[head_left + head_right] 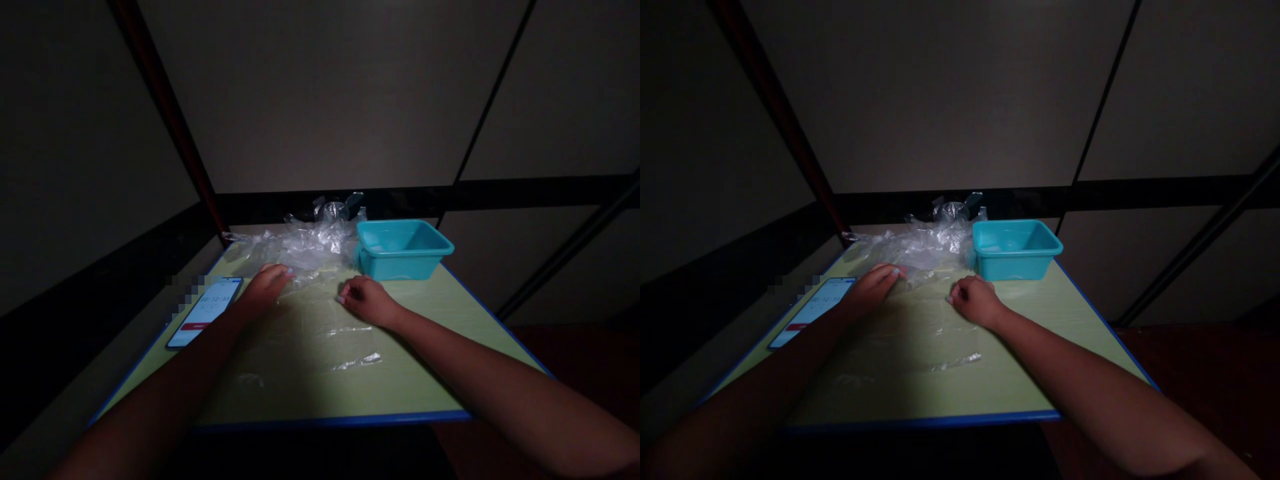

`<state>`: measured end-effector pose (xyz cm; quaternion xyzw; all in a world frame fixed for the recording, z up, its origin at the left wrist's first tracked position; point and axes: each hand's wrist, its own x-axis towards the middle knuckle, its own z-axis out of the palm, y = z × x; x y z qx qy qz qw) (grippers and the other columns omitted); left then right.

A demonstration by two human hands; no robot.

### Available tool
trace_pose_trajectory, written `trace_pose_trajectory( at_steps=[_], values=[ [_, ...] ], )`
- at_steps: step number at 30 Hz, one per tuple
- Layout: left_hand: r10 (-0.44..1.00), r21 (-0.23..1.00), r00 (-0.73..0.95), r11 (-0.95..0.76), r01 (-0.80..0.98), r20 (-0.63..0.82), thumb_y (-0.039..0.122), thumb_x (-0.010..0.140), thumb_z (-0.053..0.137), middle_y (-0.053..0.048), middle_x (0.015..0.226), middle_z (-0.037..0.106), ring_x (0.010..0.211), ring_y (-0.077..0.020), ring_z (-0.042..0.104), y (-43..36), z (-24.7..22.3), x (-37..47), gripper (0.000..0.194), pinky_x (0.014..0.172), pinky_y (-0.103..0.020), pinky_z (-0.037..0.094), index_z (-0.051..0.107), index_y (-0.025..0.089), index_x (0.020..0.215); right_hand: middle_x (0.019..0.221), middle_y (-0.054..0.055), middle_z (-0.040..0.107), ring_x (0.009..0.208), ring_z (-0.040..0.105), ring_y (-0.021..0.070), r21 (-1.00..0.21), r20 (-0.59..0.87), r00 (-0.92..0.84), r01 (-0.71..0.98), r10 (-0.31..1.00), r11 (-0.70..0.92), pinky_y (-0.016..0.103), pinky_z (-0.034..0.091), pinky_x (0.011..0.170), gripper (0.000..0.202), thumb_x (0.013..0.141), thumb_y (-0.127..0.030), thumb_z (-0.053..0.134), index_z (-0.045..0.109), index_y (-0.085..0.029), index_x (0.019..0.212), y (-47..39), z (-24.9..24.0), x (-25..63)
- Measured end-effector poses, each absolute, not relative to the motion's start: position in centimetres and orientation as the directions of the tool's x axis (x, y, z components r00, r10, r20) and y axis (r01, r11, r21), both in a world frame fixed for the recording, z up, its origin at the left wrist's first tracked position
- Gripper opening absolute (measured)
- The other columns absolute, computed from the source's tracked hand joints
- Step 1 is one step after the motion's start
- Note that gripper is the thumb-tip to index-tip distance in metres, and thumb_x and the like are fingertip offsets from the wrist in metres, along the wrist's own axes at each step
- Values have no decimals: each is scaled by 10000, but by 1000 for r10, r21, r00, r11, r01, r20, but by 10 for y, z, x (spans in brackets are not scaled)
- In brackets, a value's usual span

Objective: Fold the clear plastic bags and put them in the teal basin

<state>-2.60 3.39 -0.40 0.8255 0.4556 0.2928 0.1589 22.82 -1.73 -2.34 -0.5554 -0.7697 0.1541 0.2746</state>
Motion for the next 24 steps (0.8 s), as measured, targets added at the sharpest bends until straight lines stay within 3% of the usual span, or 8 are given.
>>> trace_pose_trajectory(
  at_steps=[6,16,21,24],
  values=[
    [848,449,421,-528,721,321,412,863,364,-61,891,628,913,-215,526,31,-3,-25,328,855,-334,403,600,186,834,722,29,639,743,532,163,-556,323,-282,716,903,422,284,381,727,50,756,-140,593,631,-163,734,-22,-21,227],
    [825,441,499,-564,698,265,375,854,419,-50,941,661,918,-209,561,31,-6,-26,292,841,-330,419,630,193,944,820,24,664,813,574,169,-622,313,-296,654,902,430,287,420,759,233,715,-57,544,632,-180,893,-22,-24,228],
    [734,352,628,-677,646,258,397,899,354,-48,996,681,975,-209,556,38,-10,-29,377,921,-355,378,684,218,938,1097,74,661,1074,553,233,-534,343,-346,693,873,485,411,382,922,320,758,-147,581,637,-215,1066,-24,-25,229],
    [724,381,647,-683,623,240,388,911,331,-42,1060,678,1023,-203,552,40,-12,-30,399,947,-355,371,688,227,985,1263,93,581,1237,455,260,-506,258,-421,708,870,493,540,261,1011,385,803,-234,572,580,-249,1188,-27,-24,228]
  ],
)
